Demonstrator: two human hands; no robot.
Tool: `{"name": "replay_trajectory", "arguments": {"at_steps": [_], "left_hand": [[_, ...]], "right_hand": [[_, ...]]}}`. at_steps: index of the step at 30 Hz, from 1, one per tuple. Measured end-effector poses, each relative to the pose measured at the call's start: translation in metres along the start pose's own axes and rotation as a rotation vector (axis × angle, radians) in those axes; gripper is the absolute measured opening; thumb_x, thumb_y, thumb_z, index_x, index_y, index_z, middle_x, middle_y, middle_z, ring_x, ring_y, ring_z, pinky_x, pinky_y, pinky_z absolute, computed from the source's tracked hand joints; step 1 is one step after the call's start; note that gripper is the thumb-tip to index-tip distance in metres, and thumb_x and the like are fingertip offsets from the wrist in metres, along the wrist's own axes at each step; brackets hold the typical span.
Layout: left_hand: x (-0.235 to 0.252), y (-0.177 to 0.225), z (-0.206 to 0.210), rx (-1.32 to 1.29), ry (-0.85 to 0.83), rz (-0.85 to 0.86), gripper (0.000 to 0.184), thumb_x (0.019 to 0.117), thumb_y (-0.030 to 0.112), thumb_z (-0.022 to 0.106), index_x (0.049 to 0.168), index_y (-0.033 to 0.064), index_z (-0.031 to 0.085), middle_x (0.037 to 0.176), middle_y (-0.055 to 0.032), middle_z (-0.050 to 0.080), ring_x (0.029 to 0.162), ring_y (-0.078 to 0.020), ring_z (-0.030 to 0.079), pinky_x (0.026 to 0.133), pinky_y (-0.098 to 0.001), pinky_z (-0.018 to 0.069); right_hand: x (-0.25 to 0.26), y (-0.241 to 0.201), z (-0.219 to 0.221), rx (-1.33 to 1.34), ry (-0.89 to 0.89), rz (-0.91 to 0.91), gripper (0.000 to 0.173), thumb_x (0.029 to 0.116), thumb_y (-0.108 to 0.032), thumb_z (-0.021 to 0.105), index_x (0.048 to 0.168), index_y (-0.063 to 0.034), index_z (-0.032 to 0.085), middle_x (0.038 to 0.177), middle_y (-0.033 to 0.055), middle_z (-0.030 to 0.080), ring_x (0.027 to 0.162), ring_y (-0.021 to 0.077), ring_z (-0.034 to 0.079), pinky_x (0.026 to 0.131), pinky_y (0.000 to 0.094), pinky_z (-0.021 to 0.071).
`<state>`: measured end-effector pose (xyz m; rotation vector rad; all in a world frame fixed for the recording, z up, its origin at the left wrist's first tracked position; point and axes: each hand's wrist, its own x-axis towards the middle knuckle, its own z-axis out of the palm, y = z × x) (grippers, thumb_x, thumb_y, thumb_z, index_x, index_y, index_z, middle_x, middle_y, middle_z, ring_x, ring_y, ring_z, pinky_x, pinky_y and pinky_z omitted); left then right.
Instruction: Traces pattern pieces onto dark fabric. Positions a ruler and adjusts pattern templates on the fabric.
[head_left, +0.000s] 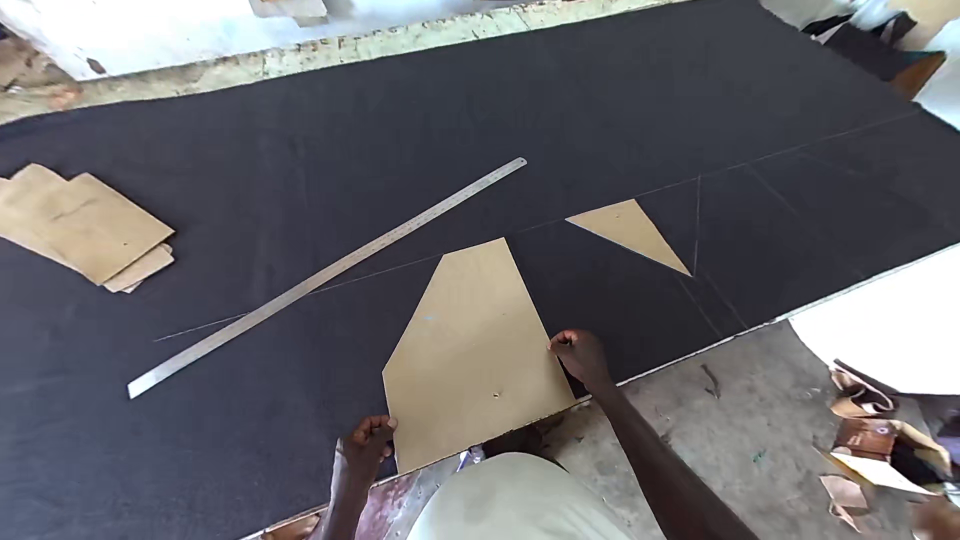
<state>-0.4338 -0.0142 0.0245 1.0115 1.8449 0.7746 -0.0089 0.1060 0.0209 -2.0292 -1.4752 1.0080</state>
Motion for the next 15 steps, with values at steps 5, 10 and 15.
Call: {"name": "replay_trajectory", "arguments": {"at_steps": [5, 10, 15], "left_hand": [[0.0000, -0.0018, 0.0025, -0.019, 0.017, 0.016, 0.016, 0.0975, 0.018, 0.071, 0.103, 0.0026, 0.072, 0.078, -0.0085, 0.071, 0.058, -0.0171, 0.064, 0.053, -0.0317, 0.0552], [0.0008, 0.0001, 0.0047, 0.005, 0.027, 0.018, 0.015, 0.0973, 0.018, 0.071, 0.103, 0.0036, 0.072, 0.079, -0.0080, 0.071, 0.059, -0.0176, 0.065, 0.054, -0.0322, 0.0558], [0.0003, 0.0000, 0.0037, 0.021, 0.030, 0.039, 0.018, 0.0973, 0.019, 0.071, 0.104, 0.0032, 0.072, 0.081, -0.0088, 0.071, 0.060, -0.0187, 0.065, 0.055, -0.0347, 0.0564]], "right_hand": [[0.0005, -0.0020, -0.0015, -0.018, -0.019, 0.011, 0.017, 0.0943, -0.026, 0.072, 0.094, -0.0102, 0.077, 0.088, 0.0098, 0.073, 0.086, 0.0277, 0.069, 0.078, 0.0561, 0.0549], [0.0025, 0.0001, -0.0002, -0.031, -0.001, -0.006, 0.016, 0.0928, -0.026, 0.072, 0.092, -0.0110, 0.077, 0.085, 0.0090, 0.072, 0.084, 0.0268, 0.069, 0.076, 0.0553, 0.0548], [0.0047, -0.0010, -0.0005, -0.041, -0.018, -0.004, 0.016, 0.0919, -0.026, 0.072, 0.092, -0.0109, 0.077, 0.088, 0.0095, 0.073, 0.086, 0.0277, 0.070, 0.077, 0.0565, 0.0546]]}}
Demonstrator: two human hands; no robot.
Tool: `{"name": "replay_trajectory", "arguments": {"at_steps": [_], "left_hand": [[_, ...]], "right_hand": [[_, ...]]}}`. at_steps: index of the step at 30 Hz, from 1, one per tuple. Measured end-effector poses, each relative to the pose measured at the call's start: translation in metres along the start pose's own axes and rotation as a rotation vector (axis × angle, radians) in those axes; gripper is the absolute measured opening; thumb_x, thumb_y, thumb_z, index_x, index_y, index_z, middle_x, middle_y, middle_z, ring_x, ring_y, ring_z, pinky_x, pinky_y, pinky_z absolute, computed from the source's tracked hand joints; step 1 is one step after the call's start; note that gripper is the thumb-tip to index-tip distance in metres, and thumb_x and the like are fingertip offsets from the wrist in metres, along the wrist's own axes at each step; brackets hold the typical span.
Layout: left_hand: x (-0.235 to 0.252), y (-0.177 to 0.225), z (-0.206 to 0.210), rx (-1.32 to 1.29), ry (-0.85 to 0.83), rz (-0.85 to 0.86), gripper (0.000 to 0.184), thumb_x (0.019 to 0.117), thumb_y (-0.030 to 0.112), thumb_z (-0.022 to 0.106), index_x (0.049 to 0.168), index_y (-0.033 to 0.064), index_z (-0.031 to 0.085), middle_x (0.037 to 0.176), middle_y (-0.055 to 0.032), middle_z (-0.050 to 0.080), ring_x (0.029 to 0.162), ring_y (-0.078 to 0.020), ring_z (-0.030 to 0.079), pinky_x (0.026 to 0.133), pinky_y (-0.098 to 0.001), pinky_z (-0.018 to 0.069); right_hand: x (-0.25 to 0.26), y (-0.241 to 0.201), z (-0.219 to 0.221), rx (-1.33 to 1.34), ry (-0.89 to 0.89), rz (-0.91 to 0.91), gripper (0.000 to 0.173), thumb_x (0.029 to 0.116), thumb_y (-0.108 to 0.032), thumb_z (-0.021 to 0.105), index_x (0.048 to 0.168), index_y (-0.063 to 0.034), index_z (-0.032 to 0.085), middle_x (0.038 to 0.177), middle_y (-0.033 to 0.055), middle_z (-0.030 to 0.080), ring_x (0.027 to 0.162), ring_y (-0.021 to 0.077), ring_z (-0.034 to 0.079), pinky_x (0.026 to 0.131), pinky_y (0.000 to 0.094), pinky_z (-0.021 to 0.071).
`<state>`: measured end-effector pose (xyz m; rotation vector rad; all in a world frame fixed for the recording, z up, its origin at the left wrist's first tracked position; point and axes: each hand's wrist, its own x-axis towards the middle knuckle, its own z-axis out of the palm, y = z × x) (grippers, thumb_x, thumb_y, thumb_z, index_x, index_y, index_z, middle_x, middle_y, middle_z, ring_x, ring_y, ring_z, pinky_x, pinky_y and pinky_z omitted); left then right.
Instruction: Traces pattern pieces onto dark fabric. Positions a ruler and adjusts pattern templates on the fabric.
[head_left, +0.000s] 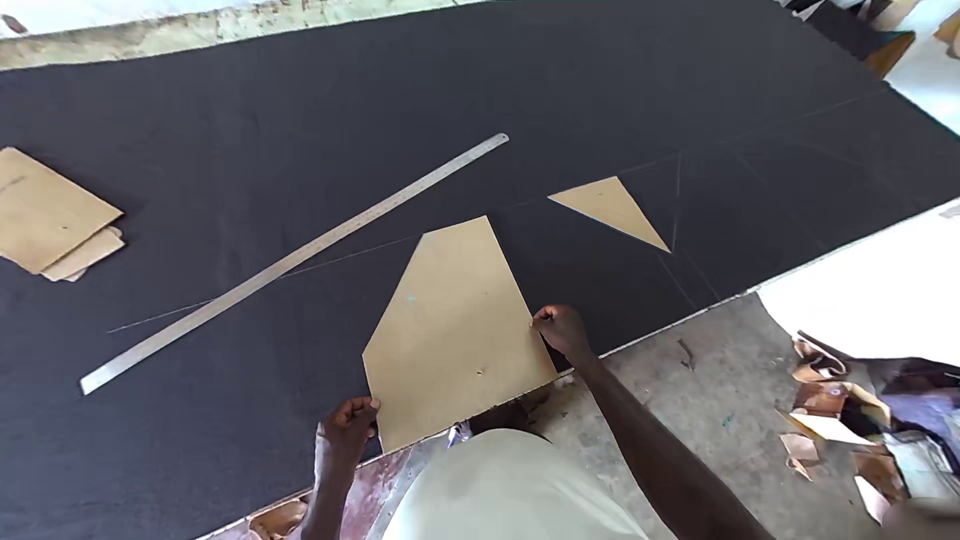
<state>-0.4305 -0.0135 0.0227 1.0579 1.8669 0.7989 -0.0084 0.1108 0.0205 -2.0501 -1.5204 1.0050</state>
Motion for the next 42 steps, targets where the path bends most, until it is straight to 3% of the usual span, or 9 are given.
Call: {"name": "replay_trajectory", "arguments": {"at_steps": [4, 11, 23, 28, 42], "left_hand": [[0.000, 0.003, 0.001, 0.008, 0.009, 0.018, 0.018, 0.0974, 0.018, 0.071, 0.105, 0.0016, 0.072, 0.080, -0.0092, 0.071, 0.057, -0.0183, 0.063, 0.052, -0.0341, 0.0551], [-0.003, 0.002, 0.002, 0.019, 0.020, 0.030, 0.018, 0.0975, 0.019, 0.071, 0.104, 0.0020, 0.072, 0.079, -0.0087, 0.070, 0.058, -0.0172, 0.063, 0.053, -0.0332, 0.0552], [-0.004, 0.004, 0.003, 0.044, 0.025, 0.006, 0.017, 0.0985, 0.019, 0.071, 0.104, 0.0035, 0.072, 0.079, -0.0076, 0.071, 0.057, -0.0162, 0.063, 0.053, -0.0324, 0.0547], [0.001, -0.001, 0.002, 0.041, 0.018, -0.007, 0.017, 0.0981, 0.021, 0.071, 0.103, 0.0050, 0.073, 0.081, -0.0078, 0.072, 0.061, -0.0188, 0.066, 0.057, -0.0372, 0.0583], [-0.001, 0.017, 0.001, 0.154, -0.011, -0.091, 0.019, 0.0990, 0.026, 0.070, 0.104, 0.0075, 0.073, 0.084, -0.0069, 0.072, 0.065, -0.0193, 0.067, 0.063, -0.0416, 0.0590]], "right_hand": [[0.008, -0.001, -0.007, -0.025, -0.080, -0.016, 0.019, 0.0902, -0.029, 0.073, 0.094, -0.0103, 0.077, 0.090, 0.0112, 0.073, 0.089, 0.0297, 0.070, 0.079, 0.0589, 0.0547], [0.017, -0.007, -0.013, -0.084, -0.173, -0.020, 0.020, 0.0911, -0.029, 0.070, 0.091, -0.0096, 0.075, 0.081, 0.0111, 0.070, 0.075, 0.0282, 0.067, 0.068, 0.0554, 0.0533], [0.008, -0.001, -0.008, -0.119, -0.093, -0.089, 0.022, 0.0951, -0.030, 0.066, 0.092, -0.0092, 0.073, 0.088, 0.0116, 0.071, 0.087, 0.0302, 0.069, 0.074, 0.0571, 0.0543], [0.009, -0.004, -0.008, -0.114, -0.085, -0.086, 0.021, 0.0946, -0.028, 0.069, 0.094, -0.0086, 0.075, 0.091, 0.0131, 0.072, 0.089, 0.0314, 0.070, 0.079, 0.0594, 0.0548], [0.012, -0.004, -0.007, -0.136, -0.071, -0.033, 0.020, 0.0930, -0.030, 0.073, 0.091, -0.0108, 0.075, 0.084, 0.0103, 0.071, 0.080, 0.0295, 0.068, 0.072, 0.0580, 0.0538]]}}
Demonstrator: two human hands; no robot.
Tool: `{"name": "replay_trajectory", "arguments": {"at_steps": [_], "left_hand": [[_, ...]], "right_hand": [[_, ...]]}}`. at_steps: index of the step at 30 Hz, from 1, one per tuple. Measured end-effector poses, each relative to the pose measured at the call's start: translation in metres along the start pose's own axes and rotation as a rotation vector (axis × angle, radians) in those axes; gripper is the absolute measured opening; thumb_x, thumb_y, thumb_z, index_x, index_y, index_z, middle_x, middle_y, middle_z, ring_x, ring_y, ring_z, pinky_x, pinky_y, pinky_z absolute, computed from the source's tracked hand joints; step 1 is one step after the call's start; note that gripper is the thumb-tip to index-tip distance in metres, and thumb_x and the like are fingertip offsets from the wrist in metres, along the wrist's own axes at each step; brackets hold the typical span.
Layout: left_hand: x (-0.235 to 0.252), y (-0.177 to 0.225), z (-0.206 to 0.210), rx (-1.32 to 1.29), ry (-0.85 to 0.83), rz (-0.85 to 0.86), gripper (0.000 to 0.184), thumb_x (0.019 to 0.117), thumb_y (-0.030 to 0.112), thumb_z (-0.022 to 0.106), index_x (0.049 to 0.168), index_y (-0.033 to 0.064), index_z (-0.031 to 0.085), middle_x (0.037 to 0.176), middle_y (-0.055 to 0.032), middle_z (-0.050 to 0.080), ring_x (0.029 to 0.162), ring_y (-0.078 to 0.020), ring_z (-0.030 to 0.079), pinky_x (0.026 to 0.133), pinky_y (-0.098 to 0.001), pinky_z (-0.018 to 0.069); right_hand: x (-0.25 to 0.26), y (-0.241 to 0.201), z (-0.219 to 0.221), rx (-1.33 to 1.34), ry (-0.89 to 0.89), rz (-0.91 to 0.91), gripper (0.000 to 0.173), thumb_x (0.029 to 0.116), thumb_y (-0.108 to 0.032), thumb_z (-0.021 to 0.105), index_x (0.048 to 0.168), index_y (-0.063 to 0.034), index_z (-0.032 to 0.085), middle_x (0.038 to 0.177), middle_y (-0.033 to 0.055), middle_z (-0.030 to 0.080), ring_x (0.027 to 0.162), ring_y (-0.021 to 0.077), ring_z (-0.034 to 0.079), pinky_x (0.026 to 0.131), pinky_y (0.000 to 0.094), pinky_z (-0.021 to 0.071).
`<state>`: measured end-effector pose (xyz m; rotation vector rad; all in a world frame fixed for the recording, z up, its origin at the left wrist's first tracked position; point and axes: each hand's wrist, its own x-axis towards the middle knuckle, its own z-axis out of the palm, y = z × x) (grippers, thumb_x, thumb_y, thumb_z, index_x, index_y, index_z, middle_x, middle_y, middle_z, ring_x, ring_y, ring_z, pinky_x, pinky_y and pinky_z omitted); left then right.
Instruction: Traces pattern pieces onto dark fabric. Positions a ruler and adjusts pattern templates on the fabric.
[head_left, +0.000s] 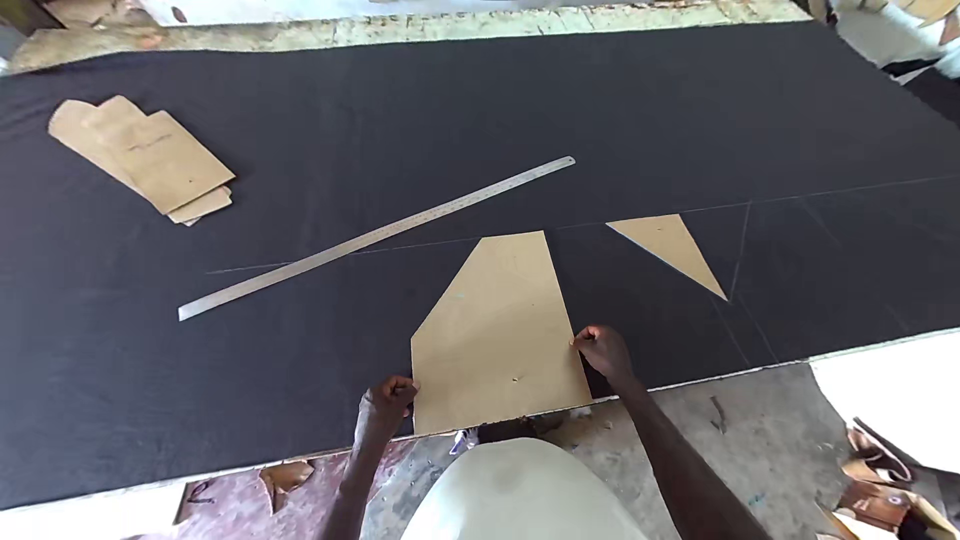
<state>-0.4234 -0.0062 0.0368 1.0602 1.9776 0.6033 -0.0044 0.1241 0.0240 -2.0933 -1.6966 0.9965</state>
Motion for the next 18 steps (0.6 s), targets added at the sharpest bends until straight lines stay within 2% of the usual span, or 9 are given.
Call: {"name": "replay_trajectory", "arguments": {"at_steps": [5, 9, 13, 18], "left_hand": [[0.001, 0.006, -0.003, -0.001, -0.039, -0.017, 0.020, 0.0987, 0.027, 0.071, 0.105, 0.0072, 0.073, 0.086, -0.0105, 0.072, 0.070, -0.0235, 0.069, 0.069, -0.0480, 0.0596], [0.006, 0.003, -0.004, -0.028, -0.076, -0.027, 0.022, 0.0981, 0.026, 0.070, 0.105, 0.0047, 0.072, 0.088, -0.0122, 0.072, 0.070, -0.0249, 0.069, 0.070, -0.0486, 0.0602], [0.011, 0.008, -0.006, 0.012, -0.100, -0.058, 0.024, 0.0983, 0.028, 0.070, 0.103, 0.0045, 0.071, 0.082, -0.0113, 0.072, 0.067, -0.0238, 0.070, 0.067, -0.0471, 0.0607], [0.011, 0.014, -0.007, 0.054, -0.106, -0.057, 0.025, 0.0981, 0.029, 0.070, 0.104, 0.0037, 0.069, 0.081, -0.0117, 0.071, 0.067, -0.0249, 0.070, 0.068, -0.0483, 0.0608]], "right_hand": [[0.000, 0.001, -0.003, 0.019, -0.041, 0.005, 0.023, 0.0940, -0.030, 0.072, 0.097, -0.0076, 0.075, 0.089, 0.0154, 0.073, 0.082, 0.0341, 0.070, 0.075, 0.0623, 0.0559], [0.001, 0.002, -0.004, 0.025, -0.070, 0.014, 0.024, 0.0950, -0.030, 0.071, 0.099, -0.0057, 0.074, 0.091, 0.0180, 0.072, 0.079, 0.0356, 0.069, 0.073, 0.0633, 0.0555], [0.006, 0.003, -0.004, 0.020, -0.080, 0.021, 0.024, 0.0955, -0.030, 0.071, 0.099, -0.0057, 0.073, 0.088, 0.0172, 0.071, 0.075, 0.0341, 0.068, 0.070, 0.0612, 0.0553], [0.006, 0.003, -0.004, 0.027, -0.076, 0.044, 0.025, 0.0945, -0.031, 0.072, 0.098, -0.0057, 0.073, 0.084, 0.0159, 0.070, 0.070, 0.0315, 0.066, 0.067, 0.0582, 0.0548]]}}
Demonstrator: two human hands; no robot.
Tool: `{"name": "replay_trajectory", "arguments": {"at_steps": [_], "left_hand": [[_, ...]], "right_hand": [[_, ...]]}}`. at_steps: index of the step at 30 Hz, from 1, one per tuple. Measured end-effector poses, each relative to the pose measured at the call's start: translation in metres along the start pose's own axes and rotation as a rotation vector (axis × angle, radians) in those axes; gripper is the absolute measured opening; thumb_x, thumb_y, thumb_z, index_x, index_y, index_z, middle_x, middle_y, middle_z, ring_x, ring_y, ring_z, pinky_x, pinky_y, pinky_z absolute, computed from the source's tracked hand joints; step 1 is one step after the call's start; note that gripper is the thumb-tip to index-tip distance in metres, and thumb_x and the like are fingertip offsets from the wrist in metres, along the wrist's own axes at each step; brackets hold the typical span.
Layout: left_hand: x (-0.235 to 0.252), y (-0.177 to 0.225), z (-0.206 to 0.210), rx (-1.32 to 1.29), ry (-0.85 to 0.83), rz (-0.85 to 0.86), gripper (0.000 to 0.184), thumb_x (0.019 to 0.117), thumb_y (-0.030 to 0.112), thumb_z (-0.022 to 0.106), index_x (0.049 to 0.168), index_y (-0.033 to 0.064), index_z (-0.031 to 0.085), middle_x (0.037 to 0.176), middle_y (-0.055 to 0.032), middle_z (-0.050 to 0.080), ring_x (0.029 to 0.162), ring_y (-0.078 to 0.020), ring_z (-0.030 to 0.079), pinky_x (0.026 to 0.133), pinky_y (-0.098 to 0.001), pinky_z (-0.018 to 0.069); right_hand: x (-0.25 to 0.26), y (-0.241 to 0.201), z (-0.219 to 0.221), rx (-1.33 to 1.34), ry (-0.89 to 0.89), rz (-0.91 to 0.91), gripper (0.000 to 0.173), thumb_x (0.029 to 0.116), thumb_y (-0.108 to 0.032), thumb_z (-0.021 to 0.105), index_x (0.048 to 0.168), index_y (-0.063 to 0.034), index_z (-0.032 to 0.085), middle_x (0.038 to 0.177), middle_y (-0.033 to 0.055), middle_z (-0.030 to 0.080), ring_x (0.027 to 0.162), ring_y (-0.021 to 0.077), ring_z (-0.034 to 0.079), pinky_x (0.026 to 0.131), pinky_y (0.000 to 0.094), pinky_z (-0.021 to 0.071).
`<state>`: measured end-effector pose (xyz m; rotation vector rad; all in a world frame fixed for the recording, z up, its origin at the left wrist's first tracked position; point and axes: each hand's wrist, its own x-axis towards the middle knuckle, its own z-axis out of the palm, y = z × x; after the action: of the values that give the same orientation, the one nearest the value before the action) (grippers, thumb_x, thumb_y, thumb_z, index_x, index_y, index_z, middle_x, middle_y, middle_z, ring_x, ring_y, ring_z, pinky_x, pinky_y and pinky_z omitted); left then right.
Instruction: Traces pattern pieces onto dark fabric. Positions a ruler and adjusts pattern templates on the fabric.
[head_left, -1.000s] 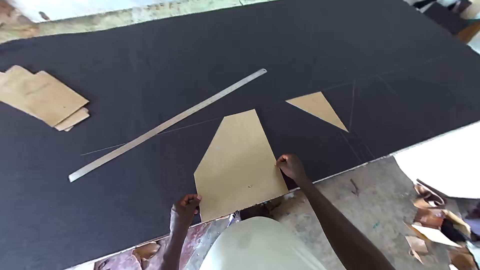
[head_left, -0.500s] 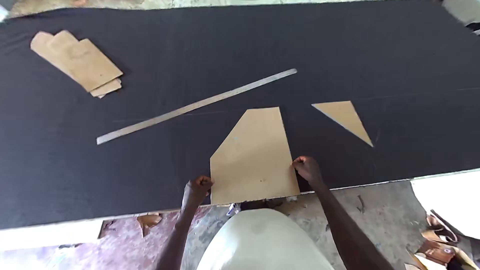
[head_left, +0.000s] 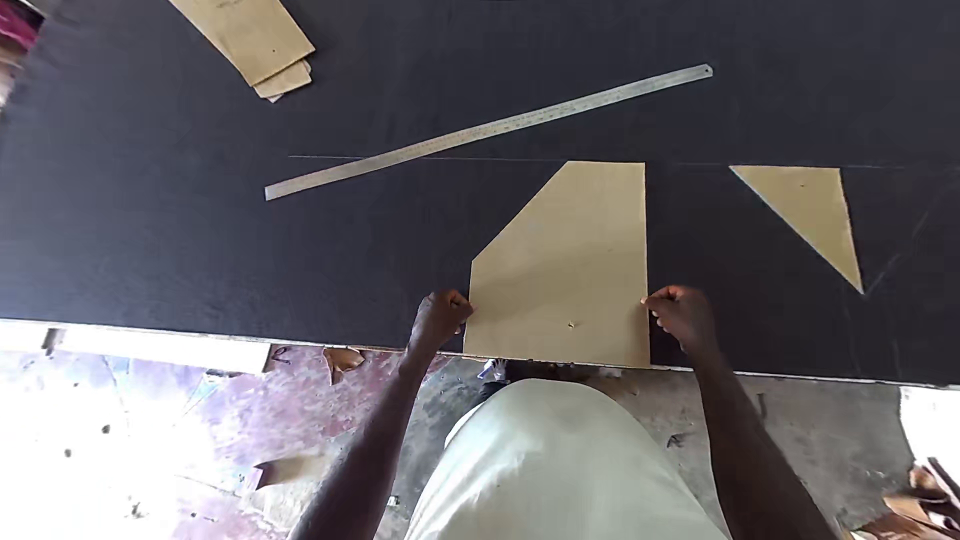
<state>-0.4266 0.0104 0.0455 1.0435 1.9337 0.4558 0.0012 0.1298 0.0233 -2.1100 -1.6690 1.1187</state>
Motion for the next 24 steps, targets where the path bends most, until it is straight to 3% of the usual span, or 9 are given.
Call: {"name": "replay_trajectory", "arguments": {"at_steps": [8, 17, 22, 24], "left_hand": [[-0.002, 0.003, 0.000, 0.060, 0.015, 0.000, 0.024, 0.0991, 0.029, 0.069, 0.103, 0.0055, 0.071, 0.081, -0.0114, 0.071, 0.065, -0.0250, 0.069, 0.065, -0.0498, 0.0605], [0.003, 0.005, 0.001, 0.184, -0.005, -0.021, 0.023, 0.0996, 0.028, 0.068, 0.104, 0.0048, 0.068, 0.081, -0.0118, 0.071, 0.067, -0.0260, 0.070, 0.068, -0.0501, 0.0604], [0.008, 0.011, -0.003, 0.260, -0.055, -0.052, 0.025, 0.1000, 0.030, 0.066, 0.106, 0.0057, 0.068, 0.084, -0.0119, 0.072, 0.072, -0.0269, 0.071, 0.072, -0.0517, 0.0602], [0.010, 0.010, -0.004, 0.274, -0.074, -0.060, 0.025, 0.0994, 0.030, 0.066, 0.106, 0.0060, 0.068, 0.084, -0.0119, 0.071, 0.071, -0.0265, 0.071, 0.071, -0.0507, 0.0601]], "right_hand": [[-0.003, -0.003, 0.000, 0.024, -0.001, -0.008, 0.025, 0.0934, -0.030, 0.073, 0.096, -0.0051, 0.074, 0.084, 0.0144, 0.071, 0.072, 0.0307, 0.068, 0.069, 0.0573, 0.0572], [-0.006, -0.017, -0.002, -0.109, -0.015, 0.003, 0.022, 0.0943, -0.032, 0.070, 0.094, -0.0099, 0.073, 0.088, 0.0131, 0.071, 0.086, 0.0327, 0.069, 0.075, 0.0600, 0.0539], [-0.010, -0.018, 0.003, -0.145, 0.024, 0.004, 0.021, 0.0953, -0.031, 0.066, 0.094, -0.0104, 0.071, 0.087, 0.0124, 0.070, 0.085, 0.0325, 0.069, 0.072, 0.0594, 0.0535], [-0.019, -0.019, 0.012, -0.187, 0.139, -0.095, 0.017, 0.0954, -0.027, 0.065, 0.096, -0.0110, 0.070, 0.086, 0.0115, 0.070, 0.082, 0.0325, 0.069, 0.068, 0.0583, 0.0546]]}}
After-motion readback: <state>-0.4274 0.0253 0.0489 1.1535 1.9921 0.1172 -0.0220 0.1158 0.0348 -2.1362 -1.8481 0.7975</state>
